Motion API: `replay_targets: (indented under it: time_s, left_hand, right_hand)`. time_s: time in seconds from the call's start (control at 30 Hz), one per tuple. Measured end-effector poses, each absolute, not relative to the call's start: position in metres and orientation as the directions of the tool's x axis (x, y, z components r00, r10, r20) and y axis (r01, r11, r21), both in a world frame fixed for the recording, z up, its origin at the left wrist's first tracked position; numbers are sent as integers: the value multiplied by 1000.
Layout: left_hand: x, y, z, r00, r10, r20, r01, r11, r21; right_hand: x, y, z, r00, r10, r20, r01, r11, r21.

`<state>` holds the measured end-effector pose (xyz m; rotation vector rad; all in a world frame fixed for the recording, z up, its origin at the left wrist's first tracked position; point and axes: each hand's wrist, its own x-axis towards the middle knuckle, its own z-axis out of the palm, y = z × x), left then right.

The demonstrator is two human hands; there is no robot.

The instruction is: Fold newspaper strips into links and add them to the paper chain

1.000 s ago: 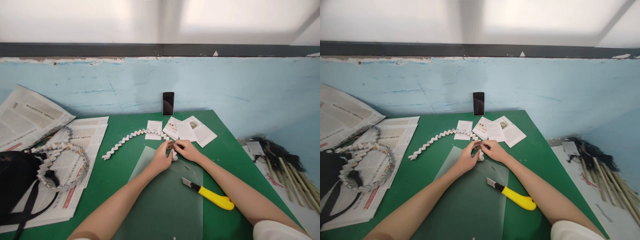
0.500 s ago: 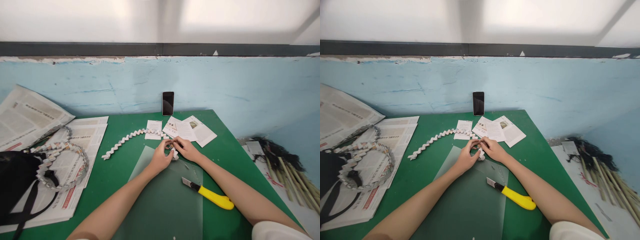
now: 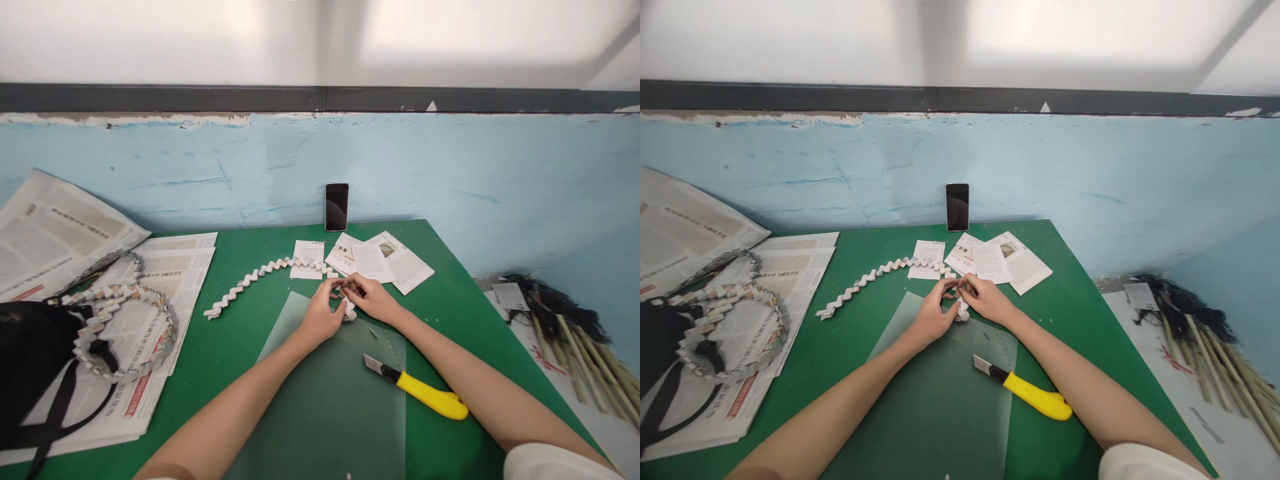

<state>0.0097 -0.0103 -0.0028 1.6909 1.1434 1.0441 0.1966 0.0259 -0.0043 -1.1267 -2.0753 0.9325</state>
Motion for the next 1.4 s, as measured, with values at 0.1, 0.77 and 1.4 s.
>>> replay_targets:
  time_s: [0.1,0.77,1.4]
  left_hand:
    - [10,-10,-3,246,951,189,262,-253,931]
    - [11,-12,-4,226,958,178,173,-219,960]
    - [10,-11,-4,299,937,182,448,-307,840]
  right_hand:
    - [196,26,-3,-460,871,171,462,399,-792]
    - [199,26,-2,-426,883,199,439,393,-808]
    - [200,37,-9,-195,958,210,-6,213,-977]
